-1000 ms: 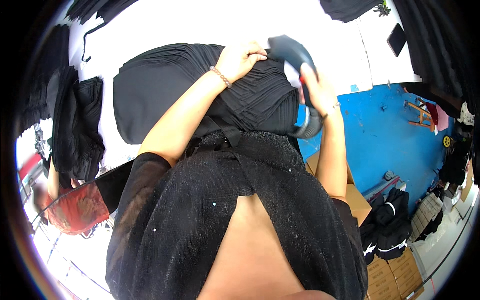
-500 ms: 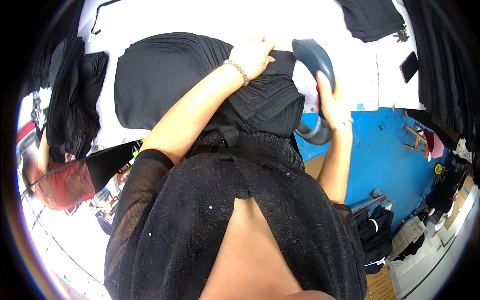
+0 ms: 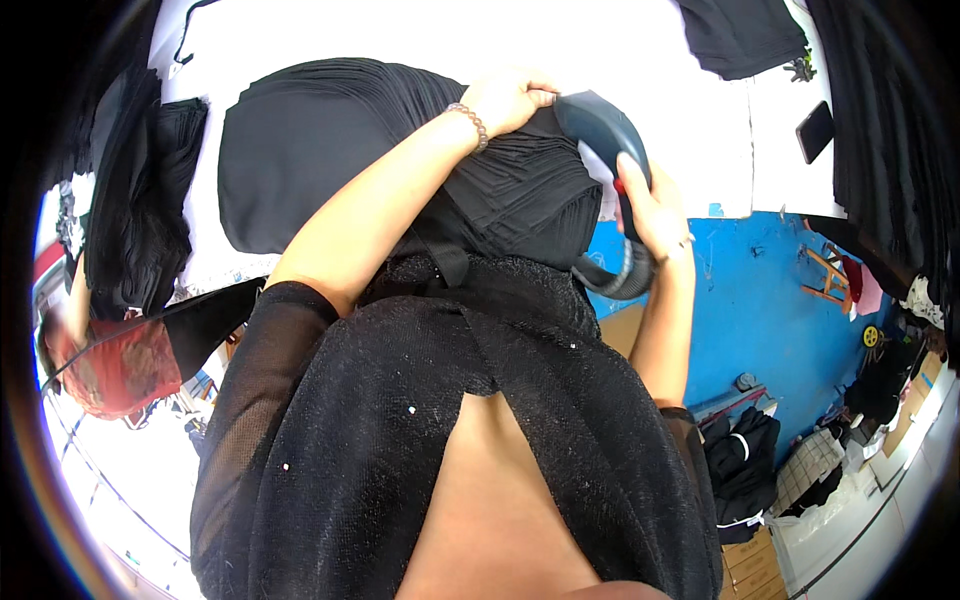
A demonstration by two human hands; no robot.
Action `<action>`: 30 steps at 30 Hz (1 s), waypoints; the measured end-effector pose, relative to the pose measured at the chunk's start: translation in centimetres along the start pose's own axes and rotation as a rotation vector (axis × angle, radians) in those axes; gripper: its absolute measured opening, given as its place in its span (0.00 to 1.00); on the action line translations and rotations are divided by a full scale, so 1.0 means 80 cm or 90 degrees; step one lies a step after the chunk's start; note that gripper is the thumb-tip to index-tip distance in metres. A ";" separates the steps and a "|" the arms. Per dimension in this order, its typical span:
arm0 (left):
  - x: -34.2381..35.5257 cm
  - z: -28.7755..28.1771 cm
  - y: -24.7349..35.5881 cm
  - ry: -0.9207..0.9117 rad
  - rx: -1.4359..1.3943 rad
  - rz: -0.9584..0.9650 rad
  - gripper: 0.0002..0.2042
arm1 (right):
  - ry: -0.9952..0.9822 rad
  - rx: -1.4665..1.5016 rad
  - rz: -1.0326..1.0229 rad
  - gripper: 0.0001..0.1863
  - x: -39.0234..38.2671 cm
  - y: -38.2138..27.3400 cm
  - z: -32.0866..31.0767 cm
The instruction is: The person scans individual black fabric items from a stack using a handheld scanner and moves them to the side of the table.
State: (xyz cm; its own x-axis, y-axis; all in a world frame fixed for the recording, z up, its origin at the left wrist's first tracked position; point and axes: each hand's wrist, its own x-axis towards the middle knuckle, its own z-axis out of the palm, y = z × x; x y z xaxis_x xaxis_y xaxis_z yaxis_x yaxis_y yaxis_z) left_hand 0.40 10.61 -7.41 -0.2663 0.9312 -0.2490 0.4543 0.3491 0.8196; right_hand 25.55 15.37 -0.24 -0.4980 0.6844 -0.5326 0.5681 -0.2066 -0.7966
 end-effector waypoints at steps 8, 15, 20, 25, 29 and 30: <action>-0.022 -0.004 0.000 0.151 0.105 0.244 0.07 | 0.028 0.001 0.001 0.29 -0.022 0.004 -0.007; -0.034 -0.041 0.022 -0.051 0.128 0.023 0.11 | 0.071 0.156 -0.042 0.26 -0.032 0.015 -0.017; -0.022 0.003 0.012 0.068 0.327 0.191 0.15 | 0.034 0.062 -0.006 0.28 -0.005 -0.001 0.005; -0.016 -0.001 0.015 0.069 0.254 0.296 0.13 | 0.084 0.173 -0.050 0.26 -0.027 0.024 -0.035; -0.003 0.008 0.006 0.005 0.126 0.075 0.12 | -0.030 0.031 -0.021 0.26 -0.005 0.020 -0.006; -0.001 0.009 0.000 0.004 0.127 0.074 0.12 | -0.030 0.032 -0.021 0.26 0.003 0.019 -0.005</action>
State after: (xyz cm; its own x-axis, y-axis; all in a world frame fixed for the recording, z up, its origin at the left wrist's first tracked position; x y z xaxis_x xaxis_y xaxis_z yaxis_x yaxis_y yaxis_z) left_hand 0.99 10.64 -7.74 -0.2071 0.9659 -0.1553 0.6415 0.2539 0.7239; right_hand 26.56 15.52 -1.46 -0.5468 0.6574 -0.5184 0.5180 -0.2208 -0.8264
